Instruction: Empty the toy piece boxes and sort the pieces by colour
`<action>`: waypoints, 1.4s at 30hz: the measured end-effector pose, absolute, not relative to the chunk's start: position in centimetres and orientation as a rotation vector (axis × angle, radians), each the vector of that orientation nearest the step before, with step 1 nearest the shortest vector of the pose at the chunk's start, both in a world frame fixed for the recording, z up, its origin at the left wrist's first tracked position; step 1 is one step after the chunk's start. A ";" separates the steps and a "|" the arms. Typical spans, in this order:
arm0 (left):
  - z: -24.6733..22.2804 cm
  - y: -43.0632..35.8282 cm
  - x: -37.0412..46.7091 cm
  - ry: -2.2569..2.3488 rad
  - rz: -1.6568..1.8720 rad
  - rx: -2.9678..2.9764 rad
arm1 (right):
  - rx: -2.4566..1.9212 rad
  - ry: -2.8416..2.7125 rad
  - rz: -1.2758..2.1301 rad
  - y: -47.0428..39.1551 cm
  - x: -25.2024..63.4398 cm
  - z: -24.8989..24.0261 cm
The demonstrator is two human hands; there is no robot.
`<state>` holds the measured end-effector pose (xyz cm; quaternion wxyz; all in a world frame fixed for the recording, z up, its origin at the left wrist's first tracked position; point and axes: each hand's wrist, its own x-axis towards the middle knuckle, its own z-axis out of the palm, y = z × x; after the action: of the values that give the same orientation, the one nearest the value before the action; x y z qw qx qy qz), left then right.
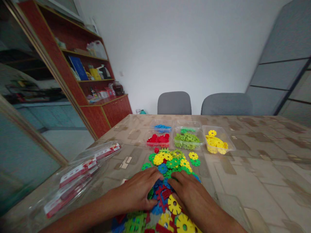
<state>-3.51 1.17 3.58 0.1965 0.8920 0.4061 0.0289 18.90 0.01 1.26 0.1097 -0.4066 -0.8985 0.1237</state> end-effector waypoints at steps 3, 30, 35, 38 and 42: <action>3.2 1.4 -3.3 1.141 0.149 2.536 | -1.270 -2.642 0.309 0.5 19.1 1.1; 3.5 2.9 -4.9 0.849 0.133 2.426 | -1.117 -2.761 -0.042 0.9 18.8 0.4; 3.5 2.7 -4.8 0.910 0.040 2.443 | -1.187 -2.766 0.106 0.9 18.8 1.1; 3.8 2.5 -4.6 0.902 0.029 2.407 | -1.240 -2.706 0.313 0.7 19.2 1.3; 3.9 2.4 -4.5 0.879 0.109 2.304 | -1.295 -2.582 0.485 0.5 20.2 1.2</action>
<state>-4.53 2.42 3.88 0.3300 0.8811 0.3362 0.0417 20.23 0.47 1.17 0.1058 -0.4397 -0.8766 0.1647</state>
